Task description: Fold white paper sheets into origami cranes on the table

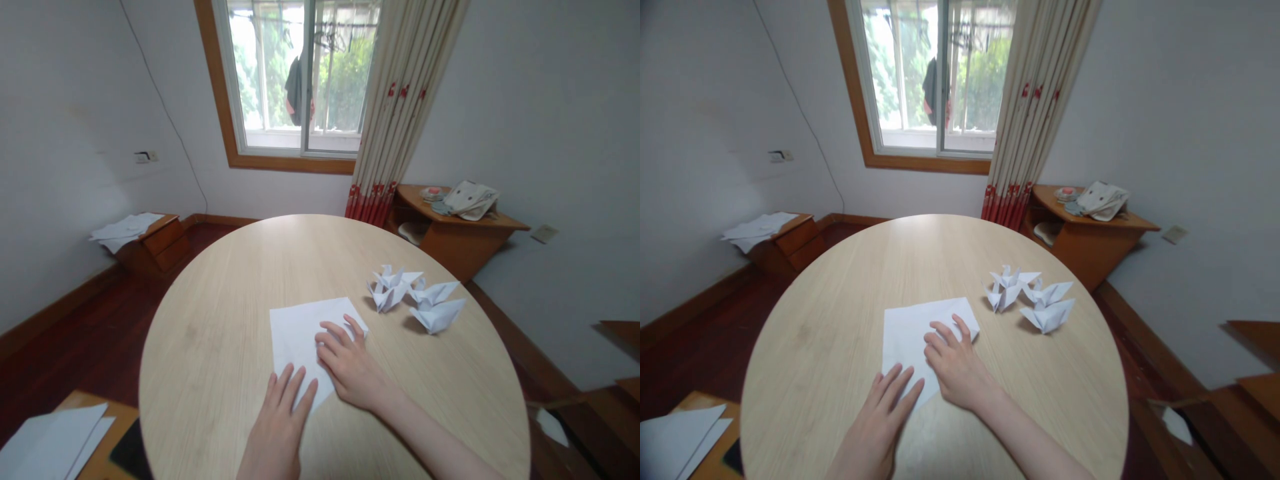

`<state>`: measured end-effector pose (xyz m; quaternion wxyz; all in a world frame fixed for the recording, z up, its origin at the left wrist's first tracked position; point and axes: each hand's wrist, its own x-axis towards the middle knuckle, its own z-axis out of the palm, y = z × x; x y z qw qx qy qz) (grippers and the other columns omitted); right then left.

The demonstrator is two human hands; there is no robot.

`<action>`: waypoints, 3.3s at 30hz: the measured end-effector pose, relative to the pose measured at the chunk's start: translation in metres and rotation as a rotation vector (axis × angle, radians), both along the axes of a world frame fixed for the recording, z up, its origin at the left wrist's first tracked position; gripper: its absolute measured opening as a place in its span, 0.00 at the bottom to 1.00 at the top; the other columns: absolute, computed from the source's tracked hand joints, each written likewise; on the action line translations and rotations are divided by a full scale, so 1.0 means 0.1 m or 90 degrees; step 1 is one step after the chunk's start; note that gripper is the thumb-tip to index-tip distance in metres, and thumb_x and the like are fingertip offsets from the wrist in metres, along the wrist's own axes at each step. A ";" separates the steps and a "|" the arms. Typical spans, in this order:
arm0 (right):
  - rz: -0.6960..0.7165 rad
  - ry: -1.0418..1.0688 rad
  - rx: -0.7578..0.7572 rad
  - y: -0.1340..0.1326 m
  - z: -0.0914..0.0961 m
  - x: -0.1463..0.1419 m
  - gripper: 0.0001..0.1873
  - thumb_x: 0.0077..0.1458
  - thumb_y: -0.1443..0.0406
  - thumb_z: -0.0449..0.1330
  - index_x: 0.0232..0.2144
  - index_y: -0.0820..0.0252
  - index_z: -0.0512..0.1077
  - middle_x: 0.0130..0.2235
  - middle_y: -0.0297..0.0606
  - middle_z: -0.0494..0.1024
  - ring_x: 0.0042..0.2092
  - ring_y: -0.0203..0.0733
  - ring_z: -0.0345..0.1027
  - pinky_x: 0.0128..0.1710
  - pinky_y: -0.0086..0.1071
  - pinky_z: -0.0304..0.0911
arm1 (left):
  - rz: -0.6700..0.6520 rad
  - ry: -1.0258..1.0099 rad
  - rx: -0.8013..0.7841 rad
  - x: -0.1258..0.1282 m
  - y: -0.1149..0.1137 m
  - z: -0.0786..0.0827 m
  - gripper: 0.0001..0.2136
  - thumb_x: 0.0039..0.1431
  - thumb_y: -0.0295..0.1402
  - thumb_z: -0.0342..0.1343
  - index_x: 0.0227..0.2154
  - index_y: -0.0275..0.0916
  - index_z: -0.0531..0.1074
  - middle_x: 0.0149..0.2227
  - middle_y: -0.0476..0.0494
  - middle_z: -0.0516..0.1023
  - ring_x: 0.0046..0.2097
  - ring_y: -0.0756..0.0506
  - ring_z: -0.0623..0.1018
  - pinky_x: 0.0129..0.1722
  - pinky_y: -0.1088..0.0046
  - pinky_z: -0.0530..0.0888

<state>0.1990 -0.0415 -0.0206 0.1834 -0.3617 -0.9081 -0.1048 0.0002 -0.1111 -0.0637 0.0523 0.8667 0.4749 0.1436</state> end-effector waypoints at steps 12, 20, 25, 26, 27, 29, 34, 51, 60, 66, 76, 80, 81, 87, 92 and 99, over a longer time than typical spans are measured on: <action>0.018 0.020 0.044 0.04 -0.02 -0.01 0.03 0.59 0.68 0.57 0.37 0.56 0.69 0.49 0.38 0.74 0.59 0.46 0.55 0.61 0.50 0.36 | 0.006 -0.009 0.025 0.07 -0.02 0.18 0.20 0.63 0.26 0.47 0.57 0.41 0.65 0.54 0.38 0.73 0.55 0.37 0.72 0.57 0.49 0.68; 0.041 0.029 0.045 0.06 -0.02 0.00 0.15 0.62 0.67 0.54 0.51 0.54 0.67 0.58 0.37 0.69 0.60 0.46 0.54 0.61 0.48 0.42 | 0.032 -0.018 0.004 0.09 -0.04 0.17 0.19 0.64 0.30 0.48 0.57 0.42 0.66 0.56 0.39 0.71 0.54 0.37 0.72 0.55 0.55 0.70; 0.066 0.089 0.059 0.03 0.06 0.02 0.23 0.65 0.70 0.48 0.61 0.58 0.57 0.59 0.41 0.68 0.60 0.45 0.54 0.60 0.43 0.48 | 0.056 0.018 -0.006 0.11 -0.03 0.23 0.19 0.63 0.31 0.51 0.57 0.41 0.67 0.59 0.35 0.67 0.53 0.35 0.73 0.51 0.54 0.73; 0.066 0.098 0.058 0.03 0.07 0.03 0.24 0.64 0.70 0.47 0.62 0.58 0.55 0.58 0.41 0.68 0.60 0.46 0.54 0.59 0.43 0.49 | 0.061 0.022 -0.009 0.12 -0.03 0.24 0.20 0.62 0.30 0.51 0.57 0.42 0.67 0.60 0.34 0.66 0.53 0.34 0.72 0.51 0.54 0.73; 0.063 0.105 0.056 0.02 0.08 0.04 0.25 0.64 0.70 0.47 0.63 0.59 0.53 0.58 0.42 0.68 0.60 0.46 0.54 0.59 0.44 0.50 | 0.064 0.024 -0.010 0.12 -0.03 0.25 0.20 0.62 0.30 0.52 0.57 0.42 0.67 0.61 0.34 0.64 0.54 0.34 0.72 0.51 0.53 0.73; 0.057 0.117 0.052 0.02 0.09 0.06 0.27 0.64 0.70 0.47 0.64 0.61 0.50 0.58 0.45 0.68 0.60 0.48 0.53 0.59 0.45 0.51 | 0.065 0.026 -0.015 0.11 -0.03 0.27 0.20 0.62 0.30 0.52 0.57 0.44 0.66 0.62 0.33 0.62 0.56 0.33 0.70 0.51 0.52 0.72; 0.008 0.183 0.029 0.03 0.07 0.15 0.22 0.61 0.69 0.51 0.57 0.67 0.56 0.52 0.52 0.69 0.53 0.51 0.60 0.52 0.46 0.58 | 0.066 0.025 -0.060 0.10 0.00 0.35 0.20 0.63 0.30 0.51 0.58 0.45 0.66 0.62 0.34 0.63 0.55 0.34 0.70 0.51 0.52 0.72; -0.105 -0.055 -0.271 0.04 0.10 0.22 0.13 0.63 0.61 0.56 0.28 0.62 0.73 0.31 0.40 0.80 0.33 0.43 0.73 0.28 0.31 0.51 | 0.069 0.136 -0.146 0.11 0.12 0.53 0.21 0.65 0.28 0.49 0.60 0.43 0.64 0.62 0.31 0.63 0.57 0.32 0.69 0.53 0.50 0.70; -0.113 -0.078 -0.238 0.07 0.07 0.19 0.13 0.64 0.62 0.54 0.30 0.62 0.73 0.31 0.40 0.79 0.33 0.43 0.73 0.29 0.30 0.52 | 0.014 0.167 -0.062 0.03 0.21 0.47 0.21 0.65 0.31 0.51 0.60 0.42 0.63 0.59 0.31 0.67 0.53 0.33 0.73 0.48 0.51 0.74; -0.134 -0.066 -0.202 0.10 0.02 0.19 0.14 0.65 0.62 0.54 0.29 0.62 0.72 0.29 0.39 0.78 0.33 0.42 0.73 0.29 0.30 0.54 | -0.052 0.120 0.010 -0.04 0.37 0.37 0.21 0.63 0.31 0.53 0.59 0.39 0.64 0.62 0.29 0.62 0.61 0.30 0.64 0.54 0.50 0.69; -0.137 -0.025 -0.156 0.15 -0.07 0.21 0.14 0.64 0.63 0.54 0.28 0.61 0.72 0.29 0.39 0.79 0.32 0.43 0.73 0.28 0.31 0.56 | -0.110 0.089 -0.021 -0.12 0.57 0.46 0.20 0.63 0.33 0.55 0.57 0.40 0.65 0.59 0.31 0.66 0.58 0.33 0.67 0.52 0.52 0.71; -0.140 -0.027 -0.152 0.15 -0.06 0.20 0.14 0.65 0.63 0.53 0.29 0.61 0.72 0.29 0.40 0.79 0.32 0.43 0.74 0.28 0.31 0.56 | -0.122 0.050 -0.025 -0.14 0.60 0.48 0.19 0.63 0.33 0.55 0.56 0.41 0.67 0.57 0.34 0.67 0.57 0.34 0.68 0.51 0.52 0.71; -0.142 -0.033 -0.150 0.14 -0.06 0.20 0.14 0.65 0.63 0.53 0.29 0.62 0.72 0.29 0.40 0.79 0.32 0.43 0.74 0.28 0.31 0.56 | -0.126 0.041 -0.023 -0.15 0.61 0.48 0.18 0.63 0.32 0.54 0.56 0.42 0.67 0.56 0.35 0.67 0.56 0.35 0.68 0.51 0.53 0.71; -0.122 -0.074 -0.149 0.10 -0.01 0.16 0.16 0.65 0.65 0.51 0.27 0.62 0.71 0.27 0.40 0.78 0.31 0.42 0.73 0.28 0.31 0.54 | -0.136 0.007 -0.011 -0.19 0.66 0.47 0.17 0.67 0.28 0.46 0.55 0.48 0.68 0.54 0.39 0.68 0.52 0.39 0.69 0.48 0.56 0.73; -0.116 -0.093 -0.199 0.08 0.03 0.14 0.13 0.63 0.66 0.53 0.28 0.62 0.72 0.29 0.40 0.78 0.31 0.42 0.73 0.28 0.31 0.53 | -0.134 0.009 -0.020 -0.19 0.67 0.48 0.16 0.67 0.29 0.47 0.55 0.48 0.68 0.54 0.39 0.68 0.51 0.39 0.69 0.47 0.56 0.72; -0.069 -0.098 -0.236 0.01 0.09 0.10 0.12 0.62 0.68 0.53 0.28 0.62 0.73 0.29 0.39 0.79 0.31 0.40 0.71 0.28 0.31 0.51 | -0.130 -0.004 -0.006 -0.19 0.67 0.46 0.16 0.67 0.30 0.48 0.55 0.49 0.68 0.54 0.40 0.68 0.52 0.40 0.69 0.49 0.58 0.72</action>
